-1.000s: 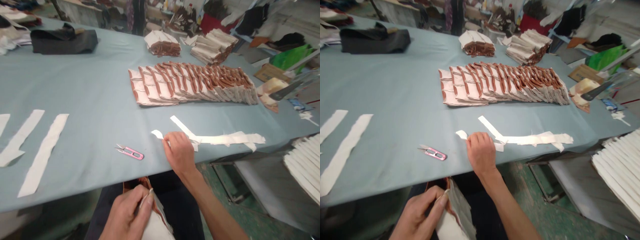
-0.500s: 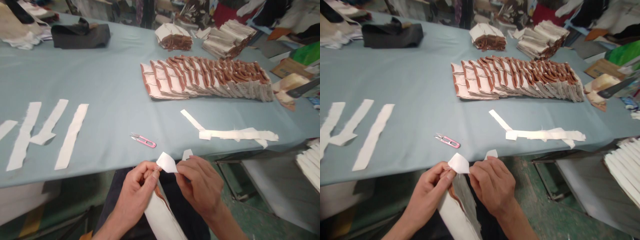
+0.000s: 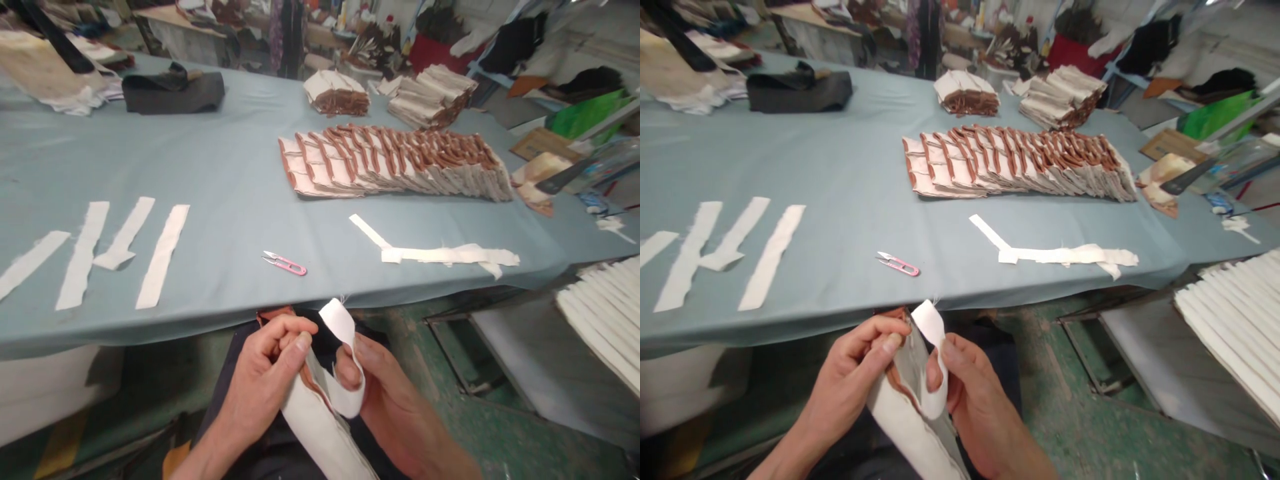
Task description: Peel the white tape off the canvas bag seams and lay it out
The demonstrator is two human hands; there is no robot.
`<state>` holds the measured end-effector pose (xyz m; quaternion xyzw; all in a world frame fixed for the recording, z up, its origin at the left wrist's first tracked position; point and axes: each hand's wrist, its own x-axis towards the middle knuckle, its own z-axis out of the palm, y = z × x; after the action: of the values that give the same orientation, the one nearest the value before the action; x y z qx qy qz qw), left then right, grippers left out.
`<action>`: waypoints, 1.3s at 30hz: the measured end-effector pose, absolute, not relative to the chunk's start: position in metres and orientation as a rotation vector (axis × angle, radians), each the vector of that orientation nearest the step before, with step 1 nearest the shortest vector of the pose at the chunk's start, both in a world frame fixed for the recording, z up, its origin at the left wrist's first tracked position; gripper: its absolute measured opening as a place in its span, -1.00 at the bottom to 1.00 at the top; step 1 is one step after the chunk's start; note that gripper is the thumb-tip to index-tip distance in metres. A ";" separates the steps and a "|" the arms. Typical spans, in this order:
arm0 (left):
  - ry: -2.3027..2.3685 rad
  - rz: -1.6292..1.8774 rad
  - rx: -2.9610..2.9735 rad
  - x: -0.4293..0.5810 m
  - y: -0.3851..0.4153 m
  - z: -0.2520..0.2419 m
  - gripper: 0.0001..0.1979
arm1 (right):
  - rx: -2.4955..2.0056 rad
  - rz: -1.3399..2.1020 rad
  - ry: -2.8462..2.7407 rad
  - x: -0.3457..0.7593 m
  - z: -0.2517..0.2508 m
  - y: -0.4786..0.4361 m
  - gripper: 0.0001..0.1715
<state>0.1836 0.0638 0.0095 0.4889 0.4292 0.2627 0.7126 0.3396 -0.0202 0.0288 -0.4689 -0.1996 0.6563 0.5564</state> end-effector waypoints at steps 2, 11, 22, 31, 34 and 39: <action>0.967 0.596 1.121 0.182 0.059 0.012 -0.53 | -1.060 1.568 -0.428 0.338 0.027 -0.026 -0.44; 0.918 0.539 1.108 0.184 0.035 0.032 -0.55 | -1.631 0.081 -1.465 0.343 0.018 -0.051 -0.88; 0.877 0.516 1.201 0.192 0.019 0.040 -0.61 | -1.598 0.246 -1.400 0.338 0.021 -0.071 -0.67; 0.879 0.509 1.335 0.187 0.013 0.040 -0.67 | -1.490 0.899 -0.993 0.330 0.031 -0.059 -0.80; 0.900 0.520 1.295 0.183 0.011 0.034 -0.69 | -1.461 1.005 -0.867 0.323 0.028 -0.060 -0.65; 0.869 0.525 1.315 0.178 0.013 0.029 -0.66 | -1.342 1.290 -0.682 0.315 0.027 -0.056 -0.43</action>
<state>0.1781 0.0129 0.0295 0.5846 0.3863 0.2332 0.6743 0.3154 -0.0561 0.0266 -0.5665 -0.2878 0.5444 0.5475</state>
